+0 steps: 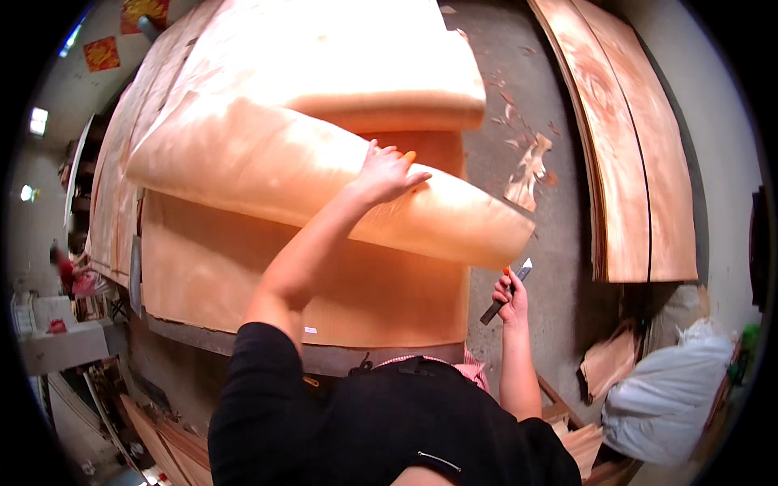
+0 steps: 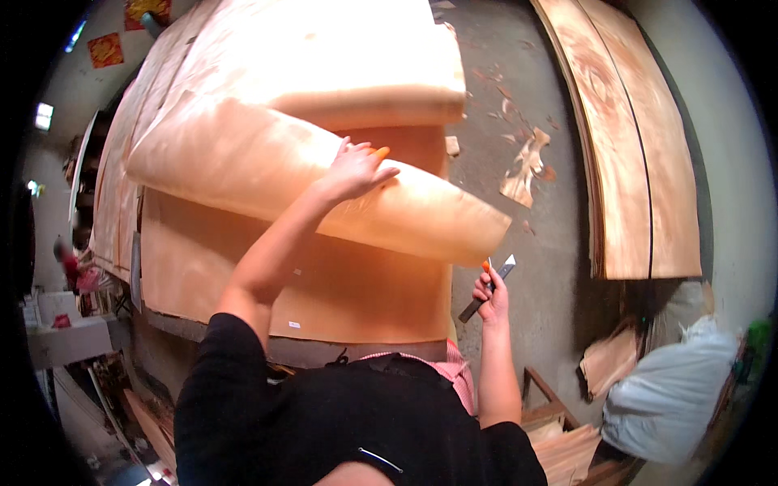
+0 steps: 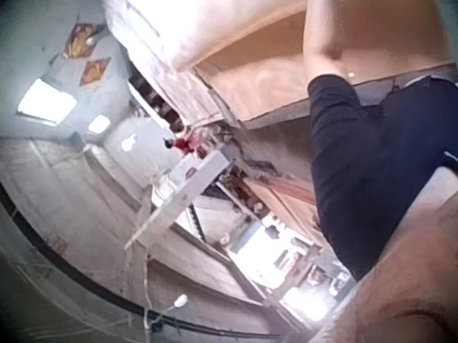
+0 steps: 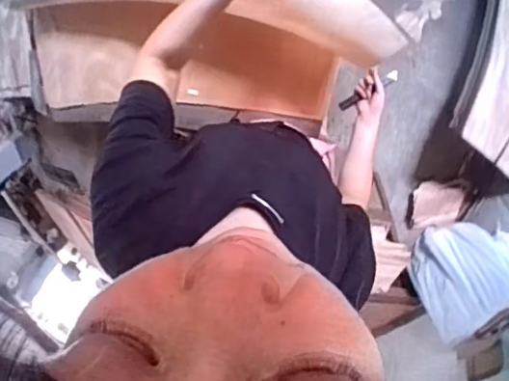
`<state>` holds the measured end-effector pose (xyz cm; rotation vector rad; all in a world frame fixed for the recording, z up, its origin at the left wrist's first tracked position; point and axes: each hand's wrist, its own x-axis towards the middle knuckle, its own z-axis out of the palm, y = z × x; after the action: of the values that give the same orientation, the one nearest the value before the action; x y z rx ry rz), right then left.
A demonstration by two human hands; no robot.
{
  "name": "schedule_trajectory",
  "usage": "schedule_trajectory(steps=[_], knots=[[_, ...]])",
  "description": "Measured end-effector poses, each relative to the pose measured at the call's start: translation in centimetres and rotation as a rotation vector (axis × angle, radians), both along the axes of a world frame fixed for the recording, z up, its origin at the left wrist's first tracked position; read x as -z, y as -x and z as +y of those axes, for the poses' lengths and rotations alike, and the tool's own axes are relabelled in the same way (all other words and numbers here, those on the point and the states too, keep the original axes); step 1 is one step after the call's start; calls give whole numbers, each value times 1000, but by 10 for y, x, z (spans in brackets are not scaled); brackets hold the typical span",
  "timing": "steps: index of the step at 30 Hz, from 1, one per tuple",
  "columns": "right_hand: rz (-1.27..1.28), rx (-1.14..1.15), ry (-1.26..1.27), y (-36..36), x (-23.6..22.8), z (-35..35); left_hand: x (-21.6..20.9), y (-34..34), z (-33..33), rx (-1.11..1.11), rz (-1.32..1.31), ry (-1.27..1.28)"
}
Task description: The person uses a utility knife and a small orange guide to cut thin sheets of wood veneer on a workbench. They repeatedly lift the veneer, align the guide, and slice along the edge to trim the material.
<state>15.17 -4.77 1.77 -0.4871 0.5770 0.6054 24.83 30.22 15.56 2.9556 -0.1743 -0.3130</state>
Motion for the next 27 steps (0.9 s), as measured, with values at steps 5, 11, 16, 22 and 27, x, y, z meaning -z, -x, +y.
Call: schedule_trajectory(steps=[5,11,16,22,27], knots=[[30,19,126,15,-4,-29,-26,101,-18,209,-26,4],[-167,-258,336,22,-18,-33,-20,203,-43,280,714,-80],[-254,-608,618,27,-46,-9,63,274,-61,162,239,156],[-502,-973,740,57,-34,11,90,303,-79,114,183,175],[-470,-1098,539,82,-9,41,100,317,-84,85,161,194]])
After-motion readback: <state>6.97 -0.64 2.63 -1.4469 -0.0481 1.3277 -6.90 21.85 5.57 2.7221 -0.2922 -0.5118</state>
